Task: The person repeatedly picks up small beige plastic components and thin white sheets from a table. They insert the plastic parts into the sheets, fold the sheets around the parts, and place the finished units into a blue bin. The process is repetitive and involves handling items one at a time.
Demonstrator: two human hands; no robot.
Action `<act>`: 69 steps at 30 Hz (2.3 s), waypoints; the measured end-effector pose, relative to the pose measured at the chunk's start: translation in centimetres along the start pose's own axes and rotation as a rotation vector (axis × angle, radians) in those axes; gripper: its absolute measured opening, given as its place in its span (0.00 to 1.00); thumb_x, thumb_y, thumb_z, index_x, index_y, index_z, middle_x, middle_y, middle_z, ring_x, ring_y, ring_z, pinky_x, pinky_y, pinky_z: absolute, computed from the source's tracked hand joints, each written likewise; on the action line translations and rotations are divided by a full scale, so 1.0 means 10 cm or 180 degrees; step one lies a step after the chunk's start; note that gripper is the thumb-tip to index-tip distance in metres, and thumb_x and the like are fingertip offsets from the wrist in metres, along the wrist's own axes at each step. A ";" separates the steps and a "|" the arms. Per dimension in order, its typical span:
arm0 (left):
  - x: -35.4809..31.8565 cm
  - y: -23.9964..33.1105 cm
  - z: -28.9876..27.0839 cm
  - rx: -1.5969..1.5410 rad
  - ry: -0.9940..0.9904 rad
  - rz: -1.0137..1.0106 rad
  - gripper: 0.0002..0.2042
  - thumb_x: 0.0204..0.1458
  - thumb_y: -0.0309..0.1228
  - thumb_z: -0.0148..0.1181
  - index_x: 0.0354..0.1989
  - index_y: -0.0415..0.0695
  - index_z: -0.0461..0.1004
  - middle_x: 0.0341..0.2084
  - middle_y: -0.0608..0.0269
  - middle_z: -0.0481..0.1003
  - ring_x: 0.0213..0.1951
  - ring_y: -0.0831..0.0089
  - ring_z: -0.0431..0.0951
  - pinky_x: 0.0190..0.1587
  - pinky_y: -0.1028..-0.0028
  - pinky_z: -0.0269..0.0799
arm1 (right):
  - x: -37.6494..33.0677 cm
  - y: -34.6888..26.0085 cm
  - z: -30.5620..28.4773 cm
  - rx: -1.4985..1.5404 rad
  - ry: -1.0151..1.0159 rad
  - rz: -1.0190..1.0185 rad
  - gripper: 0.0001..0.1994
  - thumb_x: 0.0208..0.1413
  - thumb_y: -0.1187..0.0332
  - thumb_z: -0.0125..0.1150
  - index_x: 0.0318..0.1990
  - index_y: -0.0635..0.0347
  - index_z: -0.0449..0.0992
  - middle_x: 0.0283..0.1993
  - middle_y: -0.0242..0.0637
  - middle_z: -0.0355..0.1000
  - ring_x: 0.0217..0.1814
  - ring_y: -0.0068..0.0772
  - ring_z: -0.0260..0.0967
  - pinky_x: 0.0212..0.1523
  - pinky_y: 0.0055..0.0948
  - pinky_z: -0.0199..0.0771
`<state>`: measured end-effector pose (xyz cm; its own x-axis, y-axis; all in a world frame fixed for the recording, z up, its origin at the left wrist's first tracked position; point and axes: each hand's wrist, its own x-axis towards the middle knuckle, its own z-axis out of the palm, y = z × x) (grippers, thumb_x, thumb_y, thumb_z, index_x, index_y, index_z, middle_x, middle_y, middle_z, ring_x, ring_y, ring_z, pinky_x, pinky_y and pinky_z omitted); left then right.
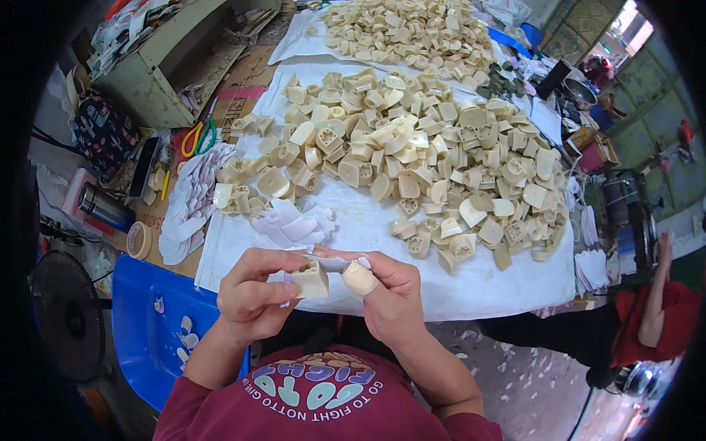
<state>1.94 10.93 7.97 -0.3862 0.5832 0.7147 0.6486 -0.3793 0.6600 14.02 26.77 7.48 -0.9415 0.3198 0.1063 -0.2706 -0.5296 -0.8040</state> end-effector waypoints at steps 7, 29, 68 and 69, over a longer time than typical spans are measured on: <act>-0.05 -0.13 0.13 0.0616 0.0224 0.0101 0.16 0.33 0.11 0.60 0.34 0.39 0.74 0.39 0.46 0.74 0.36 0.55 0.78 0.33 0.68 0.75 | -0.04 0.04 0.10 -0.1548 0.0077 -0.0363 0.15 0.58 0.78 0.51 0.52 0.72 0.72 0.56 0.53 0.70 0.58 0.37 0.69 0.59 0.34 0.66; -0.07 -0.25 0.28 -0.2302 0.1010 -0.1895 0.09 0.50 0.15 0.59 0.38 0.40 0.70 0.43 0.55 0.70 0.41 0.74 0.74 0.39 0.76 0.72 | 0.23 0.04 -0.14 -0.1471 -0.0208 -0.0354 0.15 0.48 0.76 0.63 0.45 0.67 0.74 0.48 0.46 0.73 0.53 0.45 0.71 0.56 0.37 0.67; -0.07 -0.27 0.32 -0.2161 0.0831 -0.2633 0.23 0.56 0.30 0.56 0.60 0.40 0.60 0.49 0.50 0.70 0.44 0.61 0.78 0.42 0.68 0.75 | 0.26 0.10 -0.17 -0.3417 0.0536 -0.1593 0.06 0.45 0.73 0.66 0.32 0.60 0.77 0.46 0.39 0.71 0.51 0.41 0.66 0.53 0.35 0.65; -0.07 -0.28 0.30 -0.3321 0.0861 -0.3028 0.25 0.58 0.33 0.53 0.62 0.40 0.57 0.49 0.49 0.70 0.46 0.59 0.77 0.44 0.66 0.75 | 0.26 0.12 -0.16 -0.3674 0.0775 -0.1993 0.07 0.45 0.73 0.66 0.33 0.59 0.78 0.46 0.39 0.71 0.52 0.43 0.66 0.54 0.37 0.64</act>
<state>2.40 13.70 4.91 -0.5790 0.8027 -0.1430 -0.6442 -0.3430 0.6836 11.59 28.16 5.84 -0.6295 0.4582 0.6275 -0.2036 0.6822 -0.7023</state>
